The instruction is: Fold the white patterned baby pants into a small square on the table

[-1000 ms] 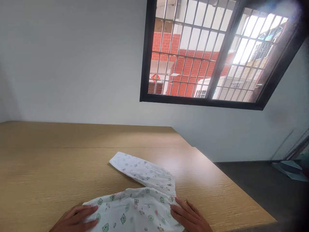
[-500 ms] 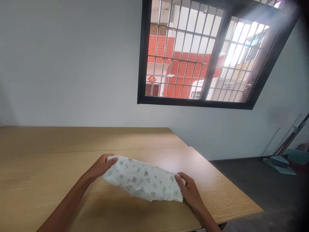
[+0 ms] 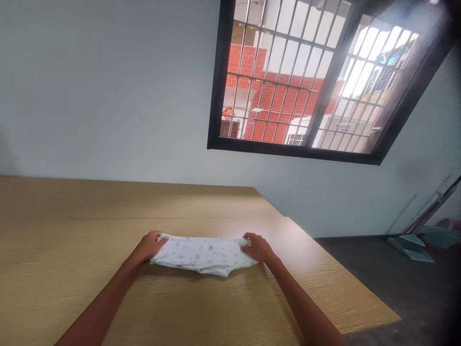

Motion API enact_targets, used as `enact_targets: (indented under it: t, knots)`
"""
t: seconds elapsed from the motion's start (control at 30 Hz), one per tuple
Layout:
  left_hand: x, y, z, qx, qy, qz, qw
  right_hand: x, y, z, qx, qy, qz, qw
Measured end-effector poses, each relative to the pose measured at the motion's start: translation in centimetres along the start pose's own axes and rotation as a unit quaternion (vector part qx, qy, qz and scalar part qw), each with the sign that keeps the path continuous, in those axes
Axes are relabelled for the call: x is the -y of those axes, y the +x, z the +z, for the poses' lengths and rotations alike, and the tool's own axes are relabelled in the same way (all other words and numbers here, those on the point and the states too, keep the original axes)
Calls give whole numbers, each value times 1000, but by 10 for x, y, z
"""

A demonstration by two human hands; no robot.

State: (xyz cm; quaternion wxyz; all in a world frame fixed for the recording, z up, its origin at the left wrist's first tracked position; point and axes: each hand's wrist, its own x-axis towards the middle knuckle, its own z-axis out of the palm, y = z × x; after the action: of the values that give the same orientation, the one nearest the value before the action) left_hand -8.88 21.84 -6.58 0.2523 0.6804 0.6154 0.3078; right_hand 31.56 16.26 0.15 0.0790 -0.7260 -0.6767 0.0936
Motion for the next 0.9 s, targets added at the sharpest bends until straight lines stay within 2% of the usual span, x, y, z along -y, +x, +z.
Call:
enact_targets:
  t: [0.1,0.17,0.23,0.27,0.33,0.37,0.43,0.53,0.6,0.63,0.73,0.9]
  knots:
    - [-2,0,-8,-29,57,-5,998,31,26,-1,4,-46,10,999]
    - [-6,-3,-18,-35,86,-21,995,55,31,4,-52,-80,6,995]
    - [-11,-10,-29,-72,136,-40,987,78,28,13,-123,-99,-49,986]
    - [-15,-14,-32,-100,164,-39,981,88,25,19,-135,-77,-91,984]
    - [-26,-22,-28,-144,211,6,967,104,19,34,-127,-11,-174,977]
    - [-33,-25,-21,-149,226,45,962,110,17,42,-114,23,-207,971]
    - [-50,-31,4,-117,248,138,952,119,14,56,-81,82,-259,959]
    - [-74,-36,52,-14,253,209,944,124,11,69,-38,115,-309,943]
    - [-83,-37,76,39,243,196,949,124,9,72,-20,94,-315,944]
    - [-85,-37,81,53,243,187,950,124,8,72,-12,76,-311,947]
    - [-76,-40,76,60,258,176,948,115,7,67,8,15,-284,959]
    - [-35,-49,29,44,306,148,939,71,11,47,14,-72,-181,981]
